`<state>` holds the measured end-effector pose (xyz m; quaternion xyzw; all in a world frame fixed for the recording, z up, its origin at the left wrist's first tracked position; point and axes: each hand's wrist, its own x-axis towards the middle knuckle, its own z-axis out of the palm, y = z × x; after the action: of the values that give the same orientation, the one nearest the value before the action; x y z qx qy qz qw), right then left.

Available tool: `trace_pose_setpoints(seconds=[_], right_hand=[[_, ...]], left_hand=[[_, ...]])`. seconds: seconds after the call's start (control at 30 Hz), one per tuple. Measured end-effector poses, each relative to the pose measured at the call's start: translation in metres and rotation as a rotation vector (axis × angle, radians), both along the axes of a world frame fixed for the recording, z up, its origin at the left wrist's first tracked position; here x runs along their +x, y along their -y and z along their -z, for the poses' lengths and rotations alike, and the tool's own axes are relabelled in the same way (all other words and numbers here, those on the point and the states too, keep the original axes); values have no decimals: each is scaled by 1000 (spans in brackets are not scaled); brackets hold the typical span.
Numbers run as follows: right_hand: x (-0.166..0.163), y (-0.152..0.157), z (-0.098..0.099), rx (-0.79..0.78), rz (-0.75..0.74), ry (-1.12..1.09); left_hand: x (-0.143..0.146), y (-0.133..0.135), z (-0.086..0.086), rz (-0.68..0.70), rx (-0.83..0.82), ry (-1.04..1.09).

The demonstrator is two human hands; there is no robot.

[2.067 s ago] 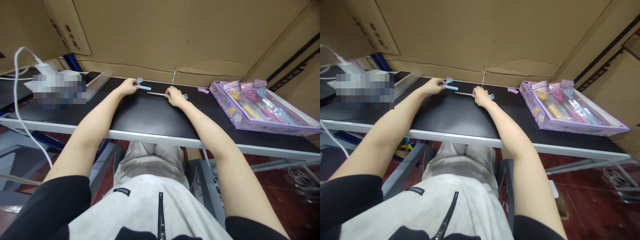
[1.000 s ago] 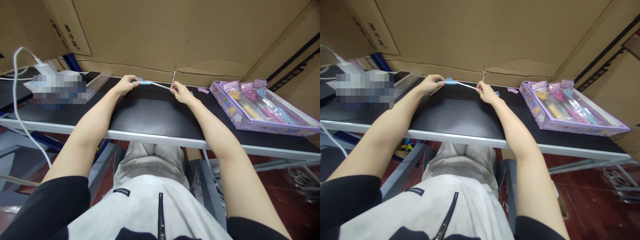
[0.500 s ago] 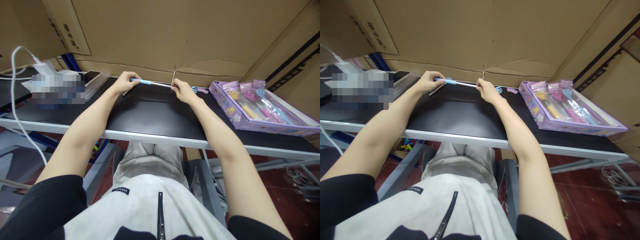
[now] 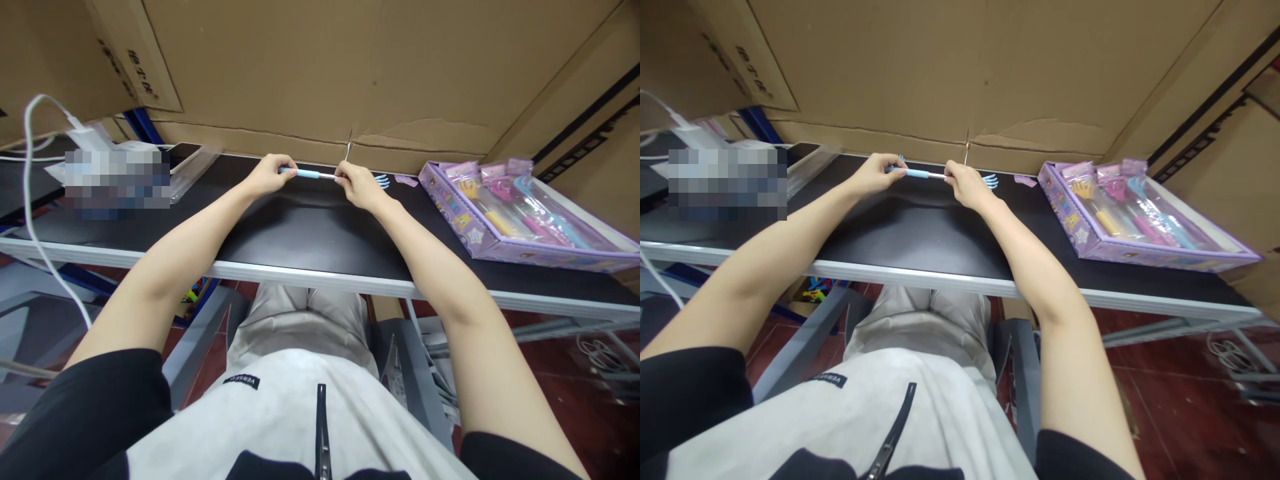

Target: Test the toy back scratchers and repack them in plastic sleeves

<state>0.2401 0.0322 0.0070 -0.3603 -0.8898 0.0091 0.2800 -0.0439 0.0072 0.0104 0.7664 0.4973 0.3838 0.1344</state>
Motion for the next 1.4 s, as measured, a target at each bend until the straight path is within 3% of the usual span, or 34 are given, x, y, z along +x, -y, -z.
trace_pose_setpoints(seconds=[0.4,0.8,1.13,1.27,1.4], right_hand=[[-7,17,-10,14,72,102],[-8,16,-8,53,-3,78],[-11,16,-12,-6,-15,69],[-7,15,-20,-53,85,126],[3,14,-28,-3,163,190]], left_hand=[[20,5,4,17,-30,21],[34,18,1,1,-74,70],[29,11,4,33,8,19],[24,6,-3,22,18,1],[15,5,-8,-6,4,29]])
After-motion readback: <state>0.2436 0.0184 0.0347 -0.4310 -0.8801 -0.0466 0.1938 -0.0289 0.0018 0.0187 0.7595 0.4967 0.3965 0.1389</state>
